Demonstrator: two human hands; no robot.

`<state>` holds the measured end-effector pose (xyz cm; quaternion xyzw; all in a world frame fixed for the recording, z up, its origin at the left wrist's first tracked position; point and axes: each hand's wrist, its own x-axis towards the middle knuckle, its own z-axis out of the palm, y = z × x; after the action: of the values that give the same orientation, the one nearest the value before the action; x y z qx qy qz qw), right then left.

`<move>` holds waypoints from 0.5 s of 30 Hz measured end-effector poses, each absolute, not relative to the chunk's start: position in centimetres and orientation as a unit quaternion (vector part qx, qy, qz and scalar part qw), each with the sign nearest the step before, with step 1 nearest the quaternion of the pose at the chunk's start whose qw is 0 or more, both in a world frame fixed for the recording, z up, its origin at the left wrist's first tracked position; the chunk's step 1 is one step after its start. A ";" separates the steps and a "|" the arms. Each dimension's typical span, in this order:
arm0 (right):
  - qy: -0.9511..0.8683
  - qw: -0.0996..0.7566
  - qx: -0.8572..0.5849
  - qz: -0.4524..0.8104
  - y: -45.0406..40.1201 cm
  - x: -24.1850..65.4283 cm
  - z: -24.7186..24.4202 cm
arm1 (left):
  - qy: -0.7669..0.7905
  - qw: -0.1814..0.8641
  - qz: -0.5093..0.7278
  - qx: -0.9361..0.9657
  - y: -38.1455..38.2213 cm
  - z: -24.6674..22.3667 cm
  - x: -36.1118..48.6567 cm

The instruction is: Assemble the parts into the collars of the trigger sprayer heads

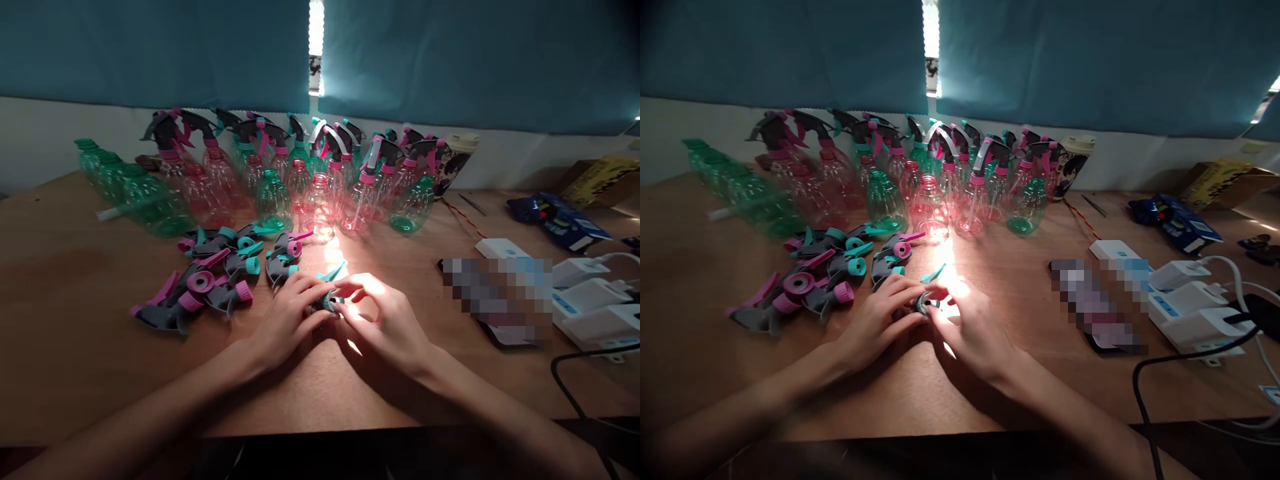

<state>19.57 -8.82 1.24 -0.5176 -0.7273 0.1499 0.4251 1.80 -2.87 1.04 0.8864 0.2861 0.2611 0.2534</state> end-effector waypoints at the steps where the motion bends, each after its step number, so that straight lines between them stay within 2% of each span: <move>1: -0.724 0.435 -0.516 0.144 -9.1 19.7 1.2 | 0.284 0.248 0.262 0.888 -3.0 1.2 1.7; 7: -0.704 0.480 -0.518 0.078 -10.4 20.7 1.4 | 0.300 0.190 0.322 0.877 -3.2 3.0 0.0; 12: -0.687 0.484 -0.537 0.066 -10.2 21.4 1.4 | 0.369 0.057 0.376 0.848 -0.3 5.4 -2.7; 15: -0.703 0.465 -0.531 0.086 -9.6 21.2 1.6 | 0.402 0.035 0.316 0.859 2.3 6.4 -4.3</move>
<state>21.18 -9.61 1.58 -0.5312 -0.7033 0.0857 0.4646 -4.29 2.26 6.45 0.8588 0.4020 0.3157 0.0354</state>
